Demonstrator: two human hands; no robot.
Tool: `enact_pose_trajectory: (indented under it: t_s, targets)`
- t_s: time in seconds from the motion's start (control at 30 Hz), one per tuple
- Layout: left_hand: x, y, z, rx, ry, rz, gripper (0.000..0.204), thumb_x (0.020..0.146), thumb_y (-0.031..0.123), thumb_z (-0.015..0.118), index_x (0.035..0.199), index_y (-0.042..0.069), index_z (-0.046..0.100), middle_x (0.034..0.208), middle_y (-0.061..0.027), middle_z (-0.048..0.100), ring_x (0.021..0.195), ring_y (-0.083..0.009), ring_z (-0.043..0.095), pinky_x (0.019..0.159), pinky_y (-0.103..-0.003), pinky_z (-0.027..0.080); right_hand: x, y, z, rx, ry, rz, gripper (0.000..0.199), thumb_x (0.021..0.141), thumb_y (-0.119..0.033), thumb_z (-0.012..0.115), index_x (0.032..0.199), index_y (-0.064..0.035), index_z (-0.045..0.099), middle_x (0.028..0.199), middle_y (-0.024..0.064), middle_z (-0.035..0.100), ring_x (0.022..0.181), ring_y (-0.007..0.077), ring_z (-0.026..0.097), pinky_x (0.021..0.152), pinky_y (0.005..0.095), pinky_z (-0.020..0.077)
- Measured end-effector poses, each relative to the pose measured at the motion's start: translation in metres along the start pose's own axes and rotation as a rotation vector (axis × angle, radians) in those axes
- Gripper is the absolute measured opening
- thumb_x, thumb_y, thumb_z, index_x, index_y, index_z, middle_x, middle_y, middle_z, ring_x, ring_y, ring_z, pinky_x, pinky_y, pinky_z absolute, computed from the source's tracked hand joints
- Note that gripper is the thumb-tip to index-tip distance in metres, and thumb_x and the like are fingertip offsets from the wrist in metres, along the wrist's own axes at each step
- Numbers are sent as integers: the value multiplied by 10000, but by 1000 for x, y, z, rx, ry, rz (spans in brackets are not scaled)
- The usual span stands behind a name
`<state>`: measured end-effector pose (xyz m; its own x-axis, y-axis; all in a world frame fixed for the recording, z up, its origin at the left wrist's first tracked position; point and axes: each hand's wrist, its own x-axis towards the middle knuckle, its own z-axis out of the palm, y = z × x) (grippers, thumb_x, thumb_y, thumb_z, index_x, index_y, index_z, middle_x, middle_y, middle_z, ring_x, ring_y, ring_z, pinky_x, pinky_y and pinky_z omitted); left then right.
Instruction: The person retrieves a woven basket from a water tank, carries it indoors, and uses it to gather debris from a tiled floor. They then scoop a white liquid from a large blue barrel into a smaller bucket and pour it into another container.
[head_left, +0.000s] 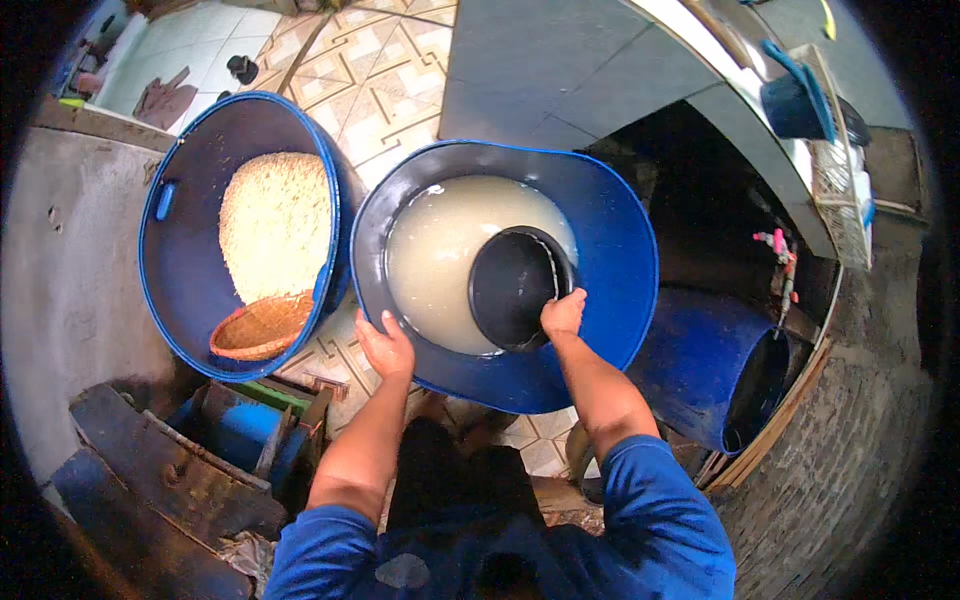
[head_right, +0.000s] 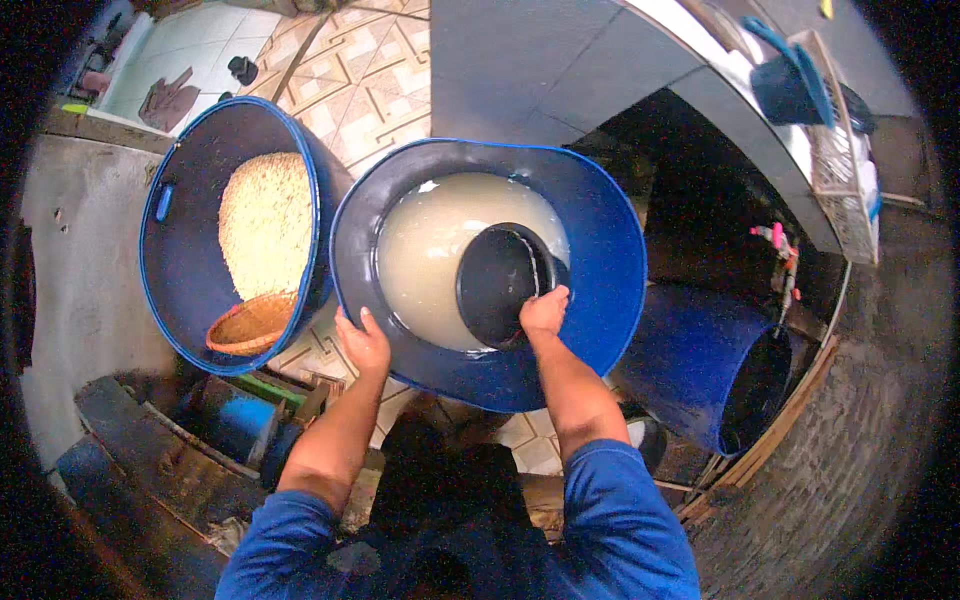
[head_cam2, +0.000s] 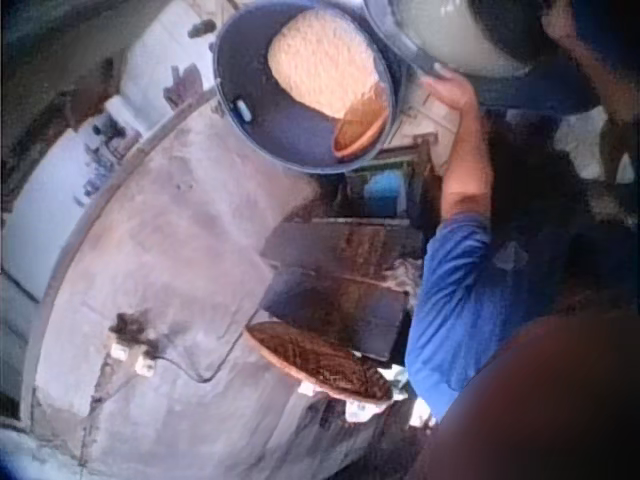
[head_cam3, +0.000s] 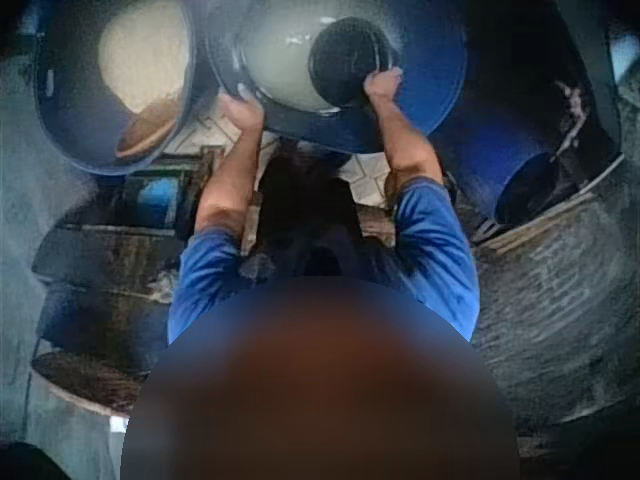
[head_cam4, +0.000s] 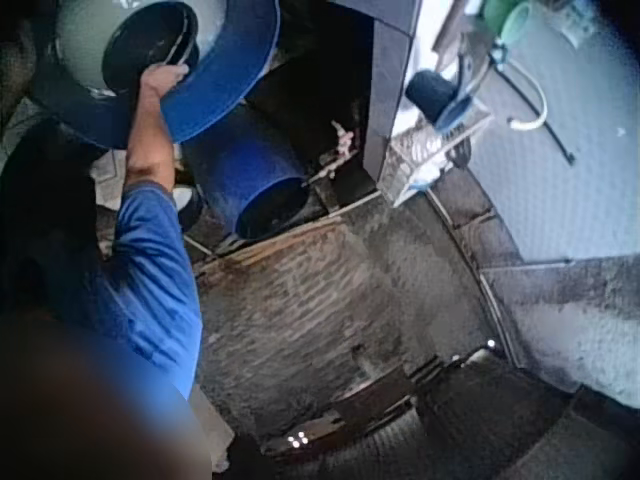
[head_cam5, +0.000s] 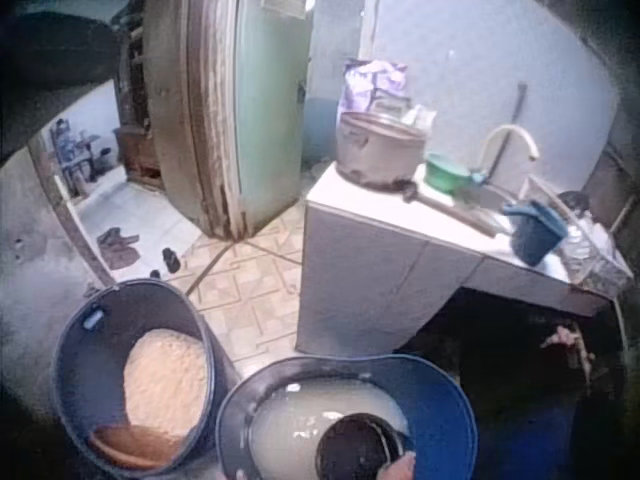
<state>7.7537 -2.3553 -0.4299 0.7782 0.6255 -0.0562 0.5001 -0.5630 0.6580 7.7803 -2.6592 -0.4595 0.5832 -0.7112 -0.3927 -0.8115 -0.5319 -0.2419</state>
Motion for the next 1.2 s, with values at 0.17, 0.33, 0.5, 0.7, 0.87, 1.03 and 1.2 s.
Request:
enact_pose_trajectory:
  t_s: [0.17,0.33,0.5,0.7,0.87,1.03,1.2]
  targets:
    - [11,9,2,11,-114,-98,481,980,201,554,1366,-60,436,1256,-297,536,1179,-459,518,1011,-491,411,24,-3,41,-105,131,86,351,893,-63,538,1213,0,407,1224,302,524,1099,493,573,968,535,483]
    - [14,16,0,0,-118,-103,481,984,175,541,1381,-68,420,1258,-298,525,1173,-460,518,1010,-492,409,32,-2,78,-221,210,98,297,971,-47,394,1267,-39,422,1198,241,532,1063,438,598,925,522,502]
    - [15,14,-4,-28,-178,-110,478,994,171,520,1395,-62,403,1250,-283,526,1172,-457,514,1005,-497,408,30,4,114,-312,226,80,405,978,-69,401,1383,-80,388,1234,195,516,1065,396,591,908,477,509]
    - [16,18,-4,-38,-179,-119,472,998,167,512,1397,-58,399,1279,-284,516,1179,-455,513,1016,-489,406,24,-1,145,-366,266,26,422,987,-96,409,1407,-115,378,1230,182,518,1054,409,591,901,502,506]
    - [15,13,-3,-54,-193,-92,485,998,164,515,1408,-62,386,1287,-294,510,1179,-458,514,1021,-487,407,20,-24,167,-280,99,158,464,981,-96,403,1440,-109,335,1304,210,453,1110,427,546,915,523,491]
    - [14,11,-3,-76,-214,-146,492,997,153,520,1415,-66,379,1284,-295,510,1183,-457,510,1026,-485,402,12,-43,185,-202,22,181,591,941,-73,499,1479,-76,253,1316,240,426,1135,438,517,964,518,468]
    - [14,14,-4,-41,-203,-101,494,1001,157,514,1419,-67,375,1294,-287,510,1191,-452,506,1030,-480,400,12,-53,202,21,-171,202,1027,815,-91,708,1556,-136,-1,1496,286,211,1288,472,433,1087,477,422]
